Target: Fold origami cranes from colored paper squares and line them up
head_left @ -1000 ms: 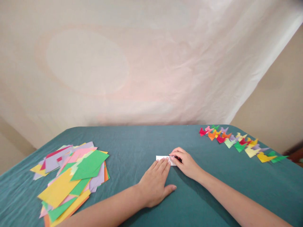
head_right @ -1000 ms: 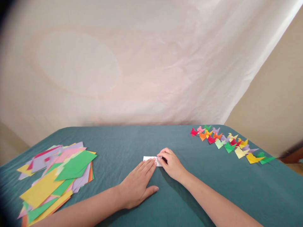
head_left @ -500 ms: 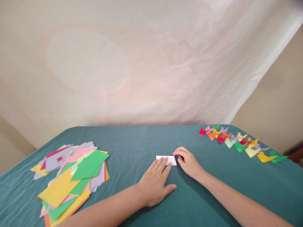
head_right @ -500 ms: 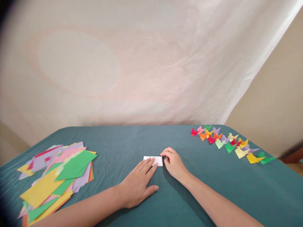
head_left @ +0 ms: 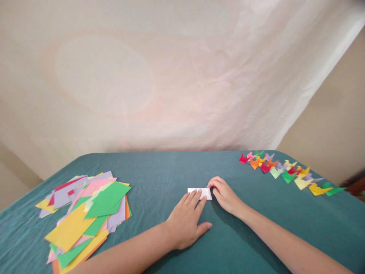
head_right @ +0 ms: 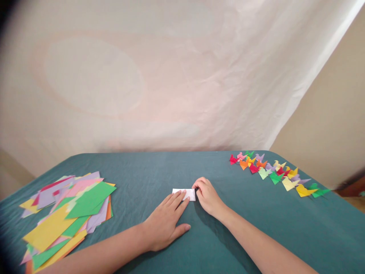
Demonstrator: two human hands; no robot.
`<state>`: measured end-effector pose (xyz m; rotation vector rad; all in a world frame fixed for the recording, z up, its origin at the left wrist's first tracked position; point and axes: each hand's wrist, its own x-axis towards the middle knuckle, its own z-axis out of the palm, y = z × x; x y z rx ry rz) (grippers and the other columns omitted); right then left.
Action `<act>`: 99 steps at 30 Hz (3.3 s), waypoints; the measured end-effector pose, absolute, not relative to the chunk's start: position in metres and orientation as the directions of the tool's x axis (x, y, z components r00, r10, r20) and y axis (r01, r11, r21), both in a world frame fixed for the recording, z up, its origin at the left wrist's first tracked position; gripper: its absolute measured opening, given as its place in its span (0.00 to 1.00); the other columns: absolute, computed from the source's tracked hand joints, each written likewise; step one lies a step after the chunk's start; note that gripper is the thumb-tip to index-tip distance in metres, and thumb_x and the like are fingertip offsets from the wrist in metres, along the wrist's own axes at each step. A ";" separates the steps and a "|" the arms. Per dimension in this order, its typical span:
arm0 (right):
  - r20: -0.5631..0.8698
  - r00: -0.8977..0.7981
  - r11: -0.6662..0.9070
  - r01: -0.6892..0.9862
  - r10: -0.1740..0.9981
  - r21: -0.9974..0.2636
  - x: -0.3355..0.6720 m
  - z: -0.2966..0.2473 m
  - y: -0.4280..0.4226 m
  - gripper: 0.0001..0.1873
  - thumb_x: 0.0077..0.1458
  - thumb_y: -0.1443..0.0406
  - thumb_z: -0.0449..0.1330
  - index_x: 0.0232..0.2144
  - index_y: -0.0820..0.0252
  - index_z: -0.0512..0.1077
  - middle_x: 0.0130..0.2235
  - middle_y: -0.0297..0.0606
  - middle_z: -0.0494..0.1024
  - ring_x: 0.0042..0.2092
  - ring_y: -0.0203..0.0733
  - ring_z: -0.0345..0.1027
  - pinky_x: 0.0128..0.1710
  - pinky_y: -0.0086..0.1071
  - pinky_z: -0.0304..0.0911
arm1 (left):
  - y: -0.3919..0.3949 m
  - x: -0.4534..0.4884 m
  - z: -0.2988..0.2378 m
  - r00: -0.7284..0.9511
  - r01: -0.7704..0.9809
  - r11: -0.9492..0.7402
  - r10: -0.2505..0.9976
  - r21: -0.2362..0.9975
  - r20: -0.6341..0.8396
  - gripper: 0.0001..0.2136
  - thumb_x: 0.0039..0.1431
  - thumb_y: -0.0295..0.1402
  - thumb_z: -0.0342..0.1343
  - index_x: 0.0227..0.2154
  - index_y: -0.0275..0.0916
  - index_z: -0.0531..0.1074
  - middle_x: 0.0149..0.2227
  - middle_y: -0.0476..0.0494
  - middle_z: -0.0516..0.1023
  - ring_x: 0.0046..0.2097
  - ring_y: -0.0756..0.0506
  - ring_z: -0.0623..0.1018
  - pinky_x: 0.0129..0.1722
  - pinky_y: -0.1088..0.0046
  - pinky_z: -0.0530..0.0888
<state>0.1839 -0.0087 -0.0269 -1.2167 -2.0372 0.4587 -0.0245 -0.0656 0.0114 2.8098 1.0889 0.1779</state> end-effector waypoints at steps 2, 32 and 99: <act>0.393 -0.301 0.491 0.626 0.869 -0.605 0.183 -0.027 -0.009 0.14 0.47 0.77 0.46 0.29 0.59 0.67 0.35 0.38 0.68 0.40 0.41 0.62 0.43 0.38 0.60 | -0.066 -0.024 0.012 0.732 0.664 -0.732 0.678 0.151 0.066 0.31 0.61 0.52 0.32 0.61 0.37 0.47 0.63 0.38 0.48 0.63 0.39 0.48 0.60 0.60 0.49; 0.461 -0.411 0.603 0.670 0.787 -0.433 0.178 -0.018 -0.022 0.13 0.54 0.70 0.52 0.39 0.56 0.72 0.39 0.41 0.69 0.41 0.43 0.63 0.42 0.39 0.60 | -0.049 -0.030 0.012 0.704 0.690 -0.713 0.701 0.122 0.114 0.24 0.64 0.42 0.36 0.58 0.34 0.52 0.60 0.39 0.56 0.60 0.42 0.58 0.58 0.65 0.55; 0.400 -0.634 0.645 0.754 0.662 0.127 0.165 -0.012 -0.053 0.11 0.54 0.75 0.52 0.24 0.64 0.72 0.30 0.40 0.72 0.33 0.40 0.60 0.35 0.35 0.54 | -0.037 -0.037 0.024 0.808 0.573 -0.819 0.566 0.005 0.164 0.17 0.61 0.33 0.43 0.53 0.45 0.62 0.55 0.41 0.64 0.51 0.42 0.66 0.50 0.62 0.63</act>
